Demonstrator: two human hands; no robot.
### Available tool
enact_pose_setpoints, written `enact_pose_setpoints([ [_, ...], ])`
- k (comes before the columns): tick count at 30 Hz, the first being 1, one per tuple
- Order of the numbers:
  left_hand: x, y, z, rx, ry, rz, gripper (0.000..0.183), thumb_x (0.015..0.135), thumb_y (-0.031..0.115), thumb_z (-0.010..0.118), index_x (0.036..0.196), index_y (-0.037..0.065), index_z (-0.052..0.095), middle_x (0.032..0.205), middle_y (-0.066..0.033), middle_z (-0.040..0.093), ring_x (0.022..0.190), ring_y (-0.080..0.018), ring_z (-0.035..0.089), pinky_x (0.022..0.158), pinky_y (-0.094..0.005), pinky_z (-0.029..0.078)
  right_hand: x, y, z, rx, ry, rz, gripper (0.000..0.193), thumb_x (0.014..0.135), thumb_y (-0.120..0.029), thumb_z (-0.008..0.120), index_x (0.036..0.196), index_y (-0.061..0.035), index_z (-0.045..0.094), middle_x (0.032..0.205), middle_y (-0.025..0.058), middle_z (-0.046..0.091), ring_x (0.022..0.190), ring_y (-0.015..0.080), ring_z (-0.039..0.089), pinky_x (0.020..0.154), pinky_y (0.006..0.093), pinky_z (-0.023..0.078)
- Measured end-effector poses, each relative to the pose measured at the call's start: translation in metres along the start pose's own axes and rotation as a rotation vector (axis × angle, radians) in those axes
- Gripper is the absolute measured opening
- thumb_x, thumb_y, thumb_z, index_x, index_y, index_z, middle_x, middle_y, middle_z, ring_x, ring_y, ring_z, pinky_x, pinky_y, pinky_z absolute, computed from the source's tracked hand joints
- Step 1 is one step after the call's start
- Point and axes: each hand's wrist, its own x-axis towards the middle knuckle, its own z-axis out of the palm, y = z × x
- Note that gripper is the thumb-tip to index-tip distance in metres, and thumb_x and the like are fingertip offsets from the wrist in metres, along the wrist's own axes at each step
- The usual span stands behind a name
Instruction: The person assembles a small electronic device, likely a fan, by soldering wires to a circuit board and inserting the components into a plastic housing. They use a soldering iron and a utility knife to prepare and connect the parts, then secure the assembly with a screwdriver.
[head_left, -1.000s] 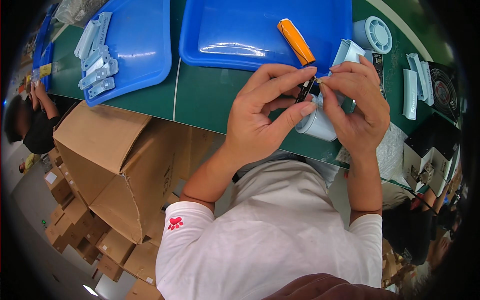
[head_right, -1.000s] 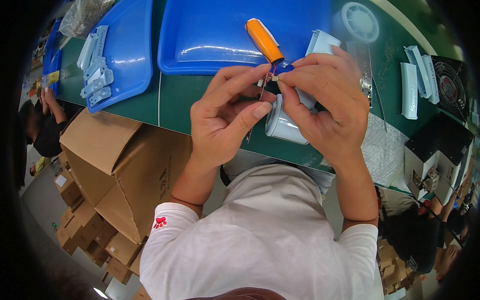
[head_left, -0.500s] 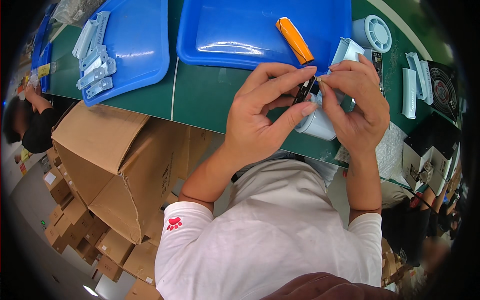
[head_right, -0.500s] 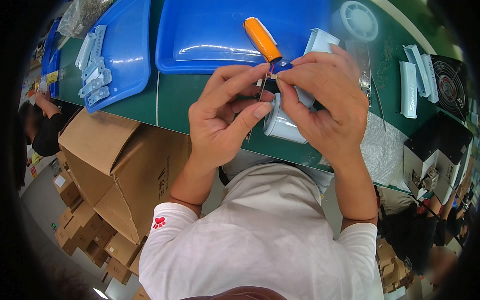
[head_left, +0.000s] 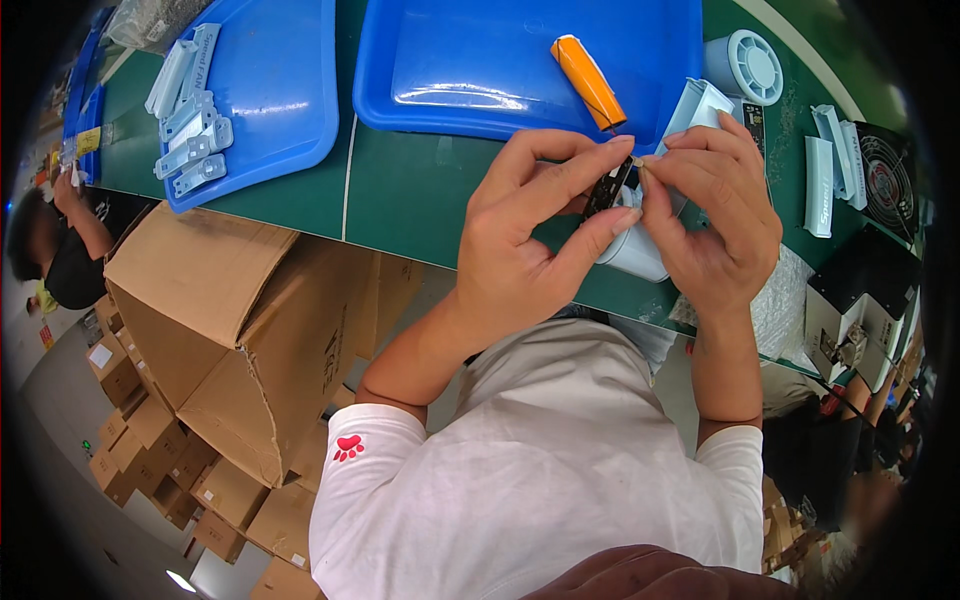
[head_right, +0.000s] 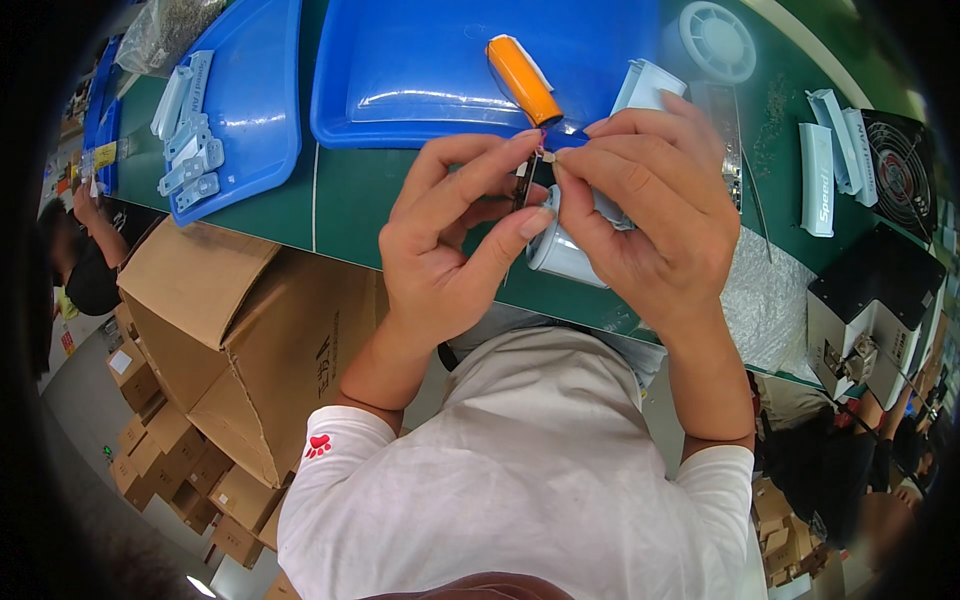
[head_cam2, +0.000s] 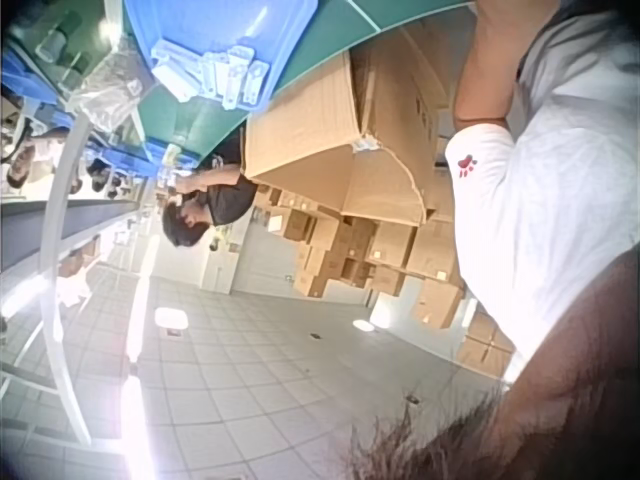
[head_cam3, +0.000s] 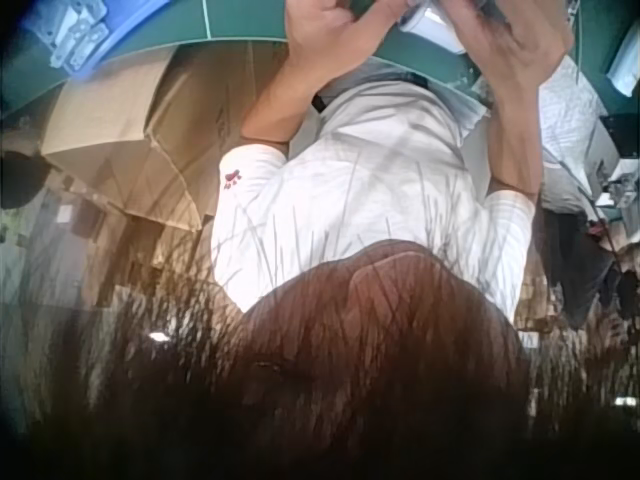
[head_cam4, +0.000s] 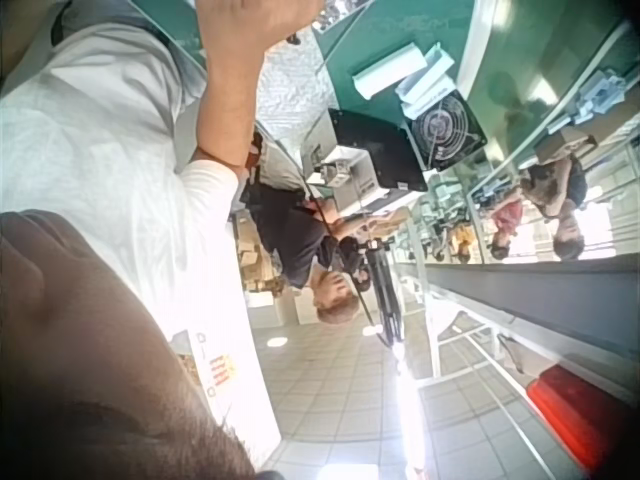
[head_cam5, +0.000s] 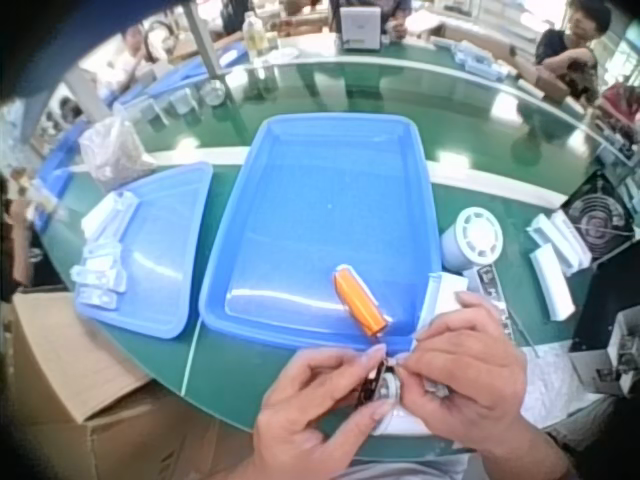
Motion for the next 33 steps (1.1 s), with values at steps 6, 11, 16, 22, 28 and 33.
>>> enact_pose_setpoints([
  [6,-0.0004,-0.0001,0.0005,-0.038,-0.002,-0.011,0.048,0.089,-0.008,0.075,0.136,-0.003,0.066,0.126,-0.0126,0.059,0.104,-0.0201,0.07,0.091,-0.03,0.063,-0.0005,0.0005,0.0008,0.002,0.015,-0.01,0.023,0.068,0.003,0.084,0.088,-0.0072,0.077,0.084,0.0032,0.071,0.088,0.0235,0.071,0.096,0.0485,0.053],
  [11,-0.0023,-0.0021,0.0054,-0.085,0.075,-0.019,0.048,0.086,-0.001,0.082,0.133,0.004,0.071,0.118,-0.0096,0.062,0.096,-0.0157,0.067,0.084,-0.0289,0.063,-0.0011,-0.0013,0.0018,-0.003,0.018,-0.009,0.023,0.068,0.002,0.084,0.088,-0.0073,0.077,0.084,0.0024,0.071,0.087,0.0233,0.07,0.095,0.0493,0.053],
  [16,-0.0048,-0.0016,0.0013,-0.039,0.011,-0.019,0.049,0.089,-0.009,0.074,0.137,-0.003,0.065,0.126,-0.0128,0.058,0.105,-0.021,0.07,0.093,-0.0308,0.063,-0.002,-0.0027,0.0006,-0.052,0.013,-0.035,0.023,0.068,0.0,0.085,0.089,-0.0077,0.077,0.085,0.0018,0.071,0.089,0.0227,0.07,0.096,0.0496,0.052],
  [22,-0.0067,-0.002,0.0026,-0.007,0.022,-0.006,0.049,0.089,-0.009,0.074,0.137,-0.003,0.066,0.126,-0.0128,0.058,0.106,-0.021,0.069,0.093,-0.0305,0.062,-0.0033,-0.0032,-0.0002,-0.076,0.01,-0.053,0.024,0.067,-0.004,0.086,0.089,-0.0079,0.077,0.086,0.0012,0.071,0.09,0.0221,0.069,0.094,0.0482,0.051],
  [28,-0.0081,-0.004,0.0022,0.0,0.021,0.006,0.048,0.09,-0.009,0.074,0.137,-0.004,0.065,0.126,-0.0132,0.057,0.106,-0.0214,0.069,0.093,-0.0306,0.062,-0.004,-0.0051,-0.0016,-0.083,-0.005,-0.055,0.022,0.068,-0.006,0.086,0.089,-0.0076,0.077,0.087,0.001,0.071,0.091,0.0217,0.069,0.096,0.0474,0.049],
  [33,-0.0087,-0.0044,0.0067,-0.053,0.082,-0.021,0.048,0.088,-0.003,0.079,0.134,-0.001,0.069,0.121,-0.0114,0.06,0.1,-0.0175,0.067,0.087,-0.0286,0.062,-0.0048,-0.0054,-0.001,-0.071,0.005,-0.049,0.023,0.068,-0.007,0.086,0.089,-0.0077,0.077,0.087,0.0011,0.071,0.091,0.0215,0.069,0.096,0.0464,0.049],
])
